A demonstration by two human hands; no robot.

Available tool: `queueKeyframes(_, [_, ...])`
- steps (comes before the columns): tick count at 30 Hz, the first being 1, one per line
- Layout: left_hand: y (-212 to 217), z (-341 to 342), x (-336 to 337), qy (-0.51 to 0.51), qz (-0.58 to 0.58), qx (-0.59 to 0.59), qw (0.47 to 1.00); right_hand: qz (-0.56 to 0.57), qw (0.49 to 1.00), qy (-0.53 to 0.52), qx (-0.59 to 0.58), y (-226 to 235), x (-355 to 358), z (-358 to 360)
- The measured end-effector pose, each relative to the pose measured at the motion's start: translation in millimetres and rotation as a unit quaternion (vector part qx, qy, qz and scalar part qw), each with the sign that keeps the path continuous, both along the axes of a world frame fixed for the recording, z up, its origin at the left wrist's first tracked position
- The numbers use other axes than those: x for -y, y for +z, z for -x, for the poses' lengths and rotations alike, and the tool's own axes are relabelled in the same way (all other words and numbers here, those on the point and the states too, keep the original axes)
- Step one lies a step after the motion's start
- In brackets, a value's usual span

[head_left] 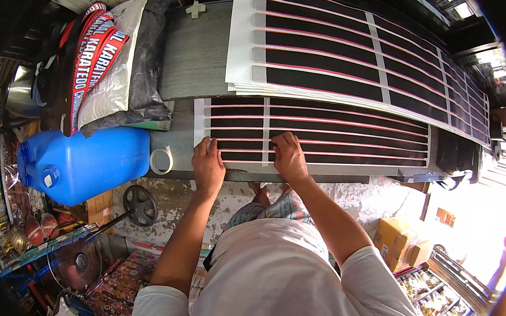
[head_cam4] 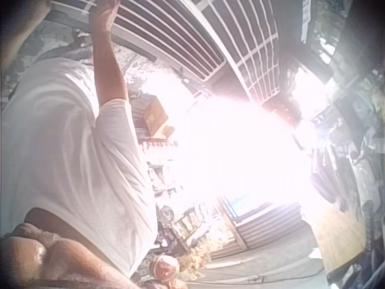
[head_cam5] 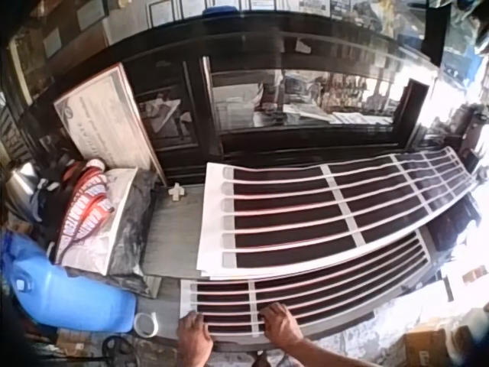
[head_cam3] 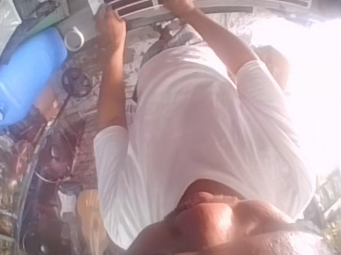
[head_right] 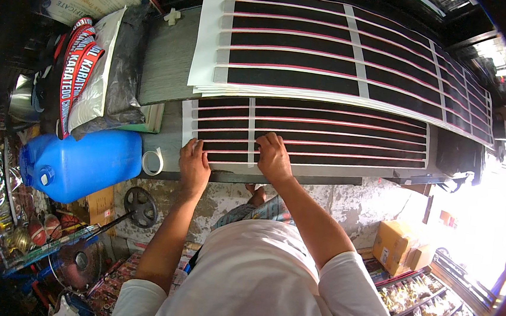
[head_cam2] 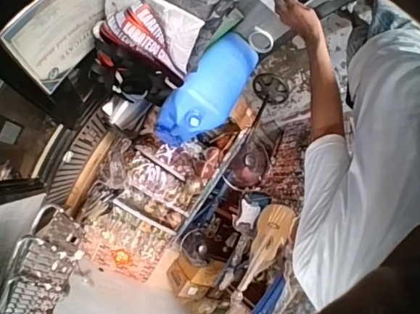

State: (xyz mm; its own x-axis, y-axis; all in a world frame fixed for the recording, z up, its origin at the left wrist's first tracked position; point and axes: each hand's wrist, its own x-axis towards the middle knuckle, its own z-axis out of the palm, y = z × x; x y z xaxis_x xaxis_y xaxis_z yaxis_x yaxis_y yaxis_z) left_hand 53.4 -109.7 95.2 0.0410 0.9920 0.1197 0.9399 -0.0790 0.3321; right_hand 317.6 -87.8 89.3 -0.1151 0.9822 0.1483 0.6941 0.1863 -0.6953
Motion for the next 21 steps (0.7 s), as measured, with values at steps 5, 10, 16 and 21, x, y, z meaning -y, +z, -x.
queueKeyframes(5, [-11.8, -14.0, 11.2, -0.062, -0.013, -0.027, 0.998, -0.022, 1.0, 0.001, 0.006, -2.5, 2.5, -4.6])
queueKeyframes(10, [-13.8, -38.9, 20.5, -0.116, -0.006, -0.02, 0.993, -0.027, 1.0, -0.003, 0.013, -3.2, 5.1, -10.7])
queueKeyframes(16, [-13.0, -39.3, 13.6, -0.107, 0.02, -0.004, 0.994, -0.015, 1.0, 0.0, 0.015, 2.6, 10.3, -11.8])
queueKeyframes(21, [-25.7, 0.3, 14.1, -0.052, -0.018, 0.003, 0.998, -0.031, 1.0, 0.002, -0.001, 7.9, 15.5, -12.1])
